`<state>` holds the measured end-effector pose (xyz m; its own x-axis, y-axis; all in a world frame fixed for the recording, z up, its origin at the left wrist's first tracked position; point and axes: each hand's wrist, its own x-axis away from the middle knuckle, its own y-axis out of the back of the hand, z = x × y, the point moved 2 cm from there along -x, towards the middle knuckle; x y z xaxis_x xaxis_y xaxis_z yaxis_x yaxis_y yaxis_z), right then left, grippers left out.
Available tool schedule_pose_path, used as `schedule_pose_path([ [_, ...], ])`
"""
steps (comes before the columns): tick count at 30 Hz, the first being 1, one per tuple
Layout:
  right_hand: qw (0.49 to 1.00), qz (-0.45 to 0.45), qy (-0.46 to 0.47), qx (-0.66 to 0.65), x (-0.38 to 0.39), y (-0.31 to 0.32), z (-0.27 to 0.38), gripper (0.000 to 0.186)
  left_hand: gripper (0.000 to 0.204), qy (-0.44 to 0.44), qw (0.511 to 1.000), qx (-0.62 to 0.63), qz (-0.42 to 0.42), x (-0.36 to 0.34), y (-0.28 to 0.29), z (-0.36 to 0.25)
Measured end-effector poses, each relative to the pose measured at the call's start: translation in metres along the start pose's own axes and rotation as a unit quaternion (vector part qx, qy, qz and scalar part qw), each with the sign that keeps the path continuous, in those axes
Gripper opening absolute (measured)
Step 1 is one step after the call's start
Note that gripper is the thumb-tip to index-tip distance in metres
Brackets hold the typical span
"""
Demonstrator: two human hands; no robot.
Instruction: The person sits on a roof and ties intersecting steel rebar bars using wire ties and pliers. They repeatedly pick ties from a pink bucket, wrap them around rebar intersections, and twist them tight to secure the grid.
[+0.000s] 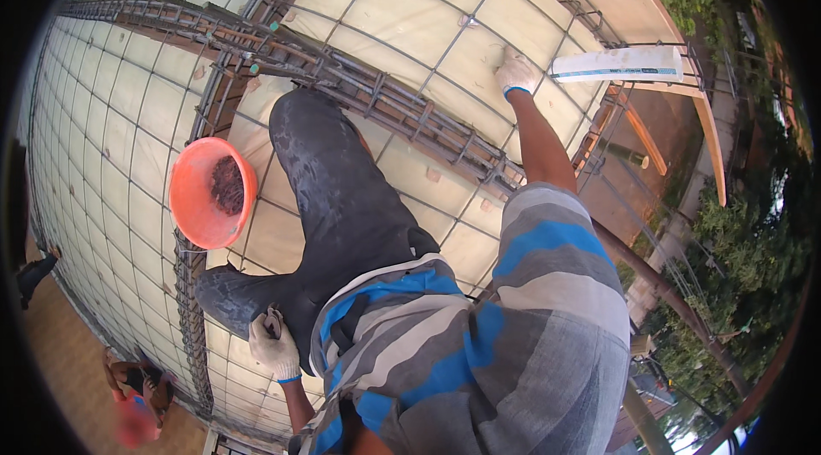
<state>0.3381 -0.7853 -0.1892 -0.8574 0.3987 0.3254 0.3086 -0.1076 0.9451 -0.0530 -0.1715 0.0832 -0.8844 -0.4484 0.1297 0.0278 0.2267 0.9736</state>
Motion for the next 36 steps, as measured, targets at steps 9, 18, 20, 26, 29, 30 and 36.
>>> schedule_pose_path([
  [9, 0.980, 0.043, -0.155, -0.115, 0.027, -0.010, -0.017, 0.074, 0.027, 0.014, 1.000, -0.007, -0.023, 0.007, -0.004, -0.001],
  [18, 0.995, 0.048, -0.028, -0.084, 0.024, -0.022, -0.001, 0.074, 0.027, 0.027, 1.000, -0.012, -0.008, 0.008, -0.001, 0.001],
  [20, 0.993, 0.017, 0.065, -0.092, 0.028, -0.022, 0.010, 0.072, 0.028, 0.022, 1.000, -0.014, -0.014, 0.007, -0.001, -0.001],
  [26, 0.994, 0.025, 0.107, -0.029, 0.005, 0.002, 0.029, 0.063, 0.030, 0.017, 1.000, 0.003, 0.000, 0.007, 0.000, 0.004],
  [29, 0.993, 0.031, 0.113, -0.023, 0.019, 0.001, 0.020, 0.056, 0.030, 0.011, 1.000, 0.005, -0.015, 0.012, -0.003, 0.007],
  [30, 0.993, 0.014, 0.116, -0.036, 0.030, 0.004, 0.012, 0.053, 0.030, 0.020, 1.000, 0.002, -0.016, 0.014, -0.003, 0.005],
  [36, 0.992, -0.017, 0.110, 0.063, 0.059, 0.018, -0.066, 0.034, 0.029, 0.016, 0.999, -0.006, -0.036, 0.012, -0.004, 0.000],
])
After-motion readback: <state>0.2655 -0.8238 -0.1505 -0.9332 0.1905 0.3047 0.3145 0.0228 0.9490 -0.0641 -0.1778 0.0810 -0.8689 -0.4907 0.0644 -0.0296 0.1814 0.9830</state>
